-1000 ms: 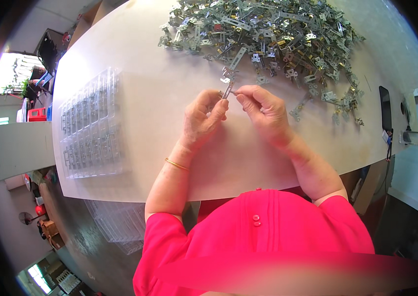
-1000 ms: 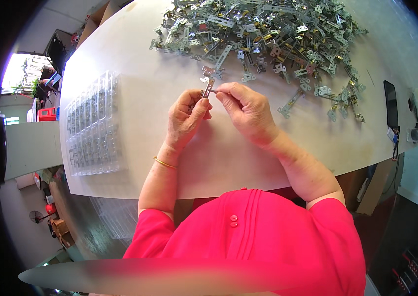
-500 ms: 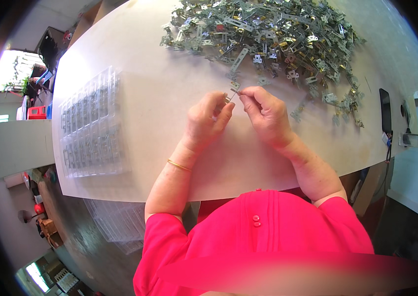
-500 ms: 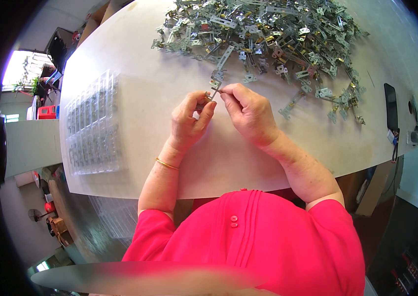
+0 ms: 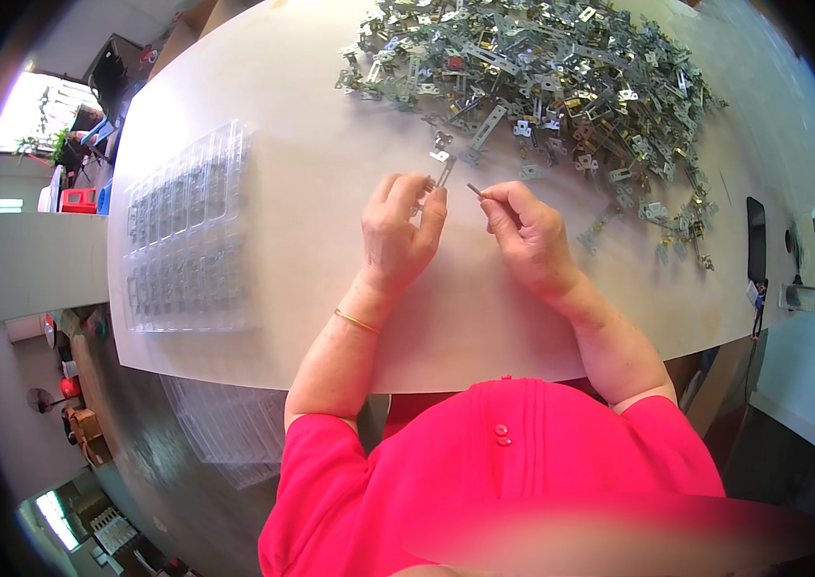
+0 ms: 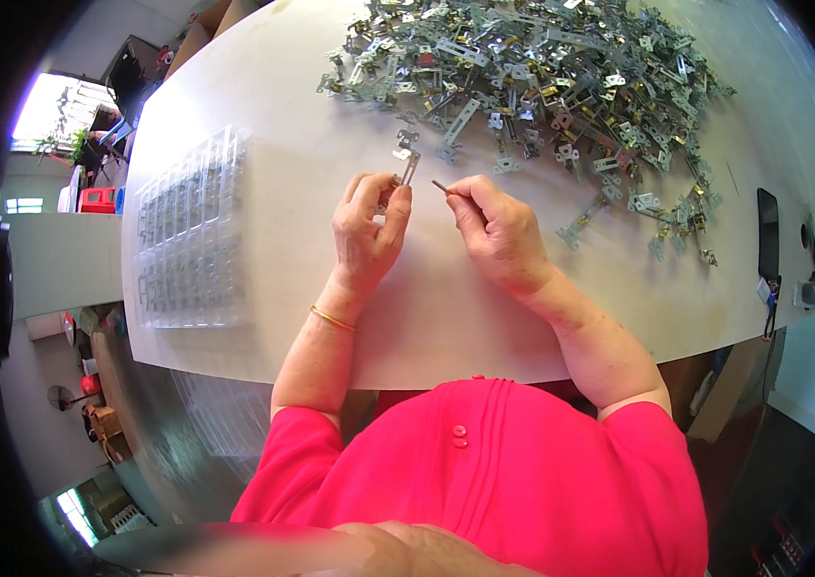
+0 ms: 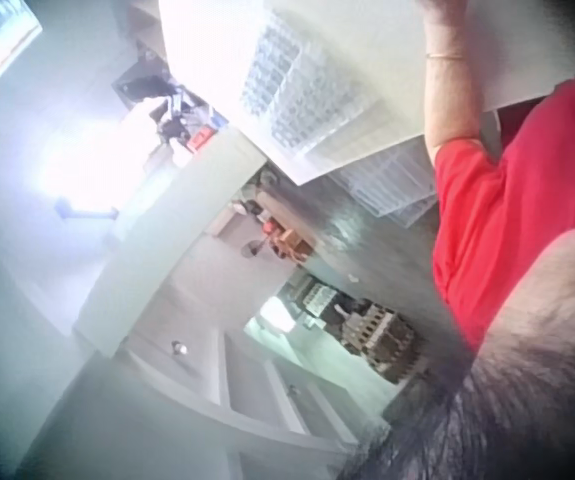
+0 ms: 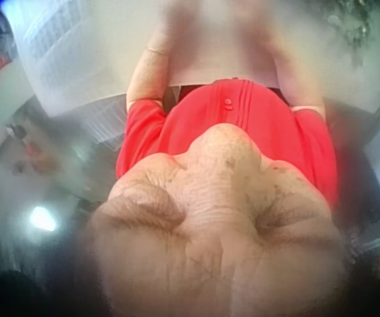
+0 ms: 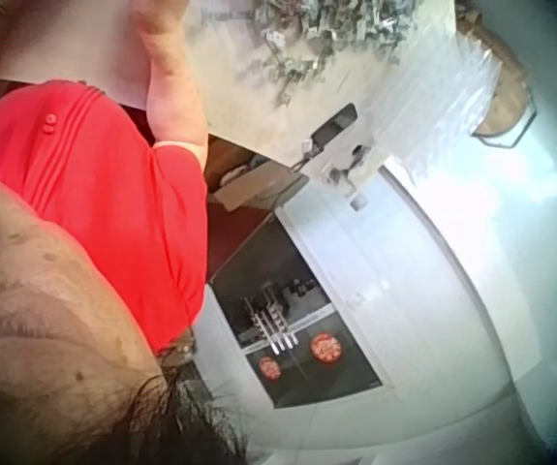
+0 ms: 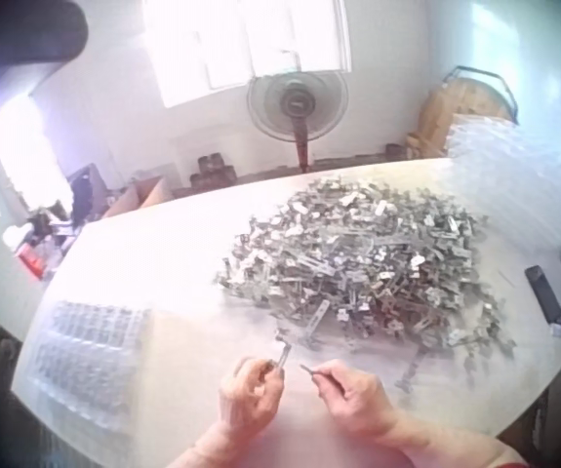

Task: The person assembles metal components by hand, picking up a metal bracket and a pin, joining them together, and then placing the completed assembly into a plastic tray. This process is repeated for several pieces, occasionally moving the tray to reach empty slots.

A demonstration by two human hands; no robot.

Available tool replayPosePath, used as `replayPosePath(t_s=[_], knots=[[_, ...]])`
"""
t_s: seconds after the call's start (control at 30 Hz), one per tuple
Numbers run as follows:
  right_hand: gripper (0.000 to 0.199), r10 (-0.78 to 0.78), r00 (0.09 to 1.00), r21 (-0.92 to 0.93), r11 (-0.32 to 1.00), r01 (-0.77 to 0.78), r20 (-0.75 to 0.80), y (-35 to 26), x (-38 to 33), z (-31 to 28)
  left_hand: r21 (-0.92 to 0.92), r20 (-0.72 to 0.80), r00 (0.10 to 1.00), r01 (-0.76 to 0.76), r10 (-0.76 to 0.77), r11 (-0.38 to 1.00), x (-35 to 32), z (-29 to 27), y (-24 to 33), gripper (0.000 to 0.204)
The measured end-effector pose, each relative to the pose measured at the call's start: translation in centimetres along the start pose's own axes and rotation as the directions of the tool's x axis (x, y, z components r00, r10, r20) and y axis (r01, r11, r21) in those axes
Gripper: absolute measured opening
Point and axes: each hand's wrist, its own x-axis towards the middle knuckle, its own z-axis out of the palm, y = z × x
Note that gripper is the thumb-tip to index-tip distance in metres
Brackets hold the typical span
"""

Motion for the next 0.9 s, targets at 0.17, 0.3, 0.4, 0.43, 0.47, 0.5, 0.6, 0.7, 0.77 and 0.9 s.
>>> replayPosePath(t_s=[0.17,0.3,0.4,0.43,0.47,0.5,0.6,0.7,0.77,0.9], knots=[[0.006,-0.073,0.997,-0.043,0.996,0.074,0.035,0.8,0.0,0.5,0.179,-0.006,0.989,0.149,-0.15,0.972,0.5,-0.8,-1.4,0.013],[0.008,-0.033,0.997,-0.039,0.999,0.036,0.067,0.6,-0.1,0.6,0.21,0.013,0.971,0.229,-0.237,0.95,0.6,-1.1,-1.6,0.016],[0.009,-0.053,0.996,-0.053,0.997,0.057,0.07,0.3,0.0,0.8,0.237,0.004,0.972,0.227,-0.235,0.945,0.4,-1.2,-2.0,0.017],[0.009,-0.07,0.993,-0.04,0.997,0.074,0.092,0.3,0.1,0.8,0.248,0.002,0.982,0.18,-0.187,0.952,0.3,-1.0,-2.4,0.017],[0.009,-0.057,0.995,-0.063,0.996,0.063,0.081,0.3,0.0,0.7,0.26,0.0,0.99,0.134,-0.138,0.956,0.3,-0.9,-2.7,0.017],[0.009,-0.044,0.996,-0.084,0.995,0.05,0.072,0.4,0.0,0.7,0.256,0.016,0.988,0.143,-0.152,0.956,0.3,-0.9,-2.7,0.02],[0.009,-0.03,0.996,-0.044,0.998,0.033,0.08,-0.1,-0.2,0.9,0.232,-0.05,0.991,0.133,-0.125,0.963,0.2,-1.3,-2.3,0.026],[0.009,-0.027,0.994,-0.07,0.997,0.034,0.103,-0.2,-0.3,0.9,0.242,-0.06,0.991,0.13,-0.119,0.962,0.2,-1.5,-2.5,0.025],[0.009,0.003,0.994,-0.098,0.995,0.008,0.11,0.0,-0.3,0.7,0.246,-0.032,0.989,0.145,-0.141,0.959,0.2,-1.4,-2.7,0.021],[0.009,0.003,0.991,-0.066,0.998,0.006,0.134,0.4,-0.4,0.6,0.32,-0.095,0.993,0.104,-0.077,0.942,-0.1,-1.2,-3.2,0.02]])
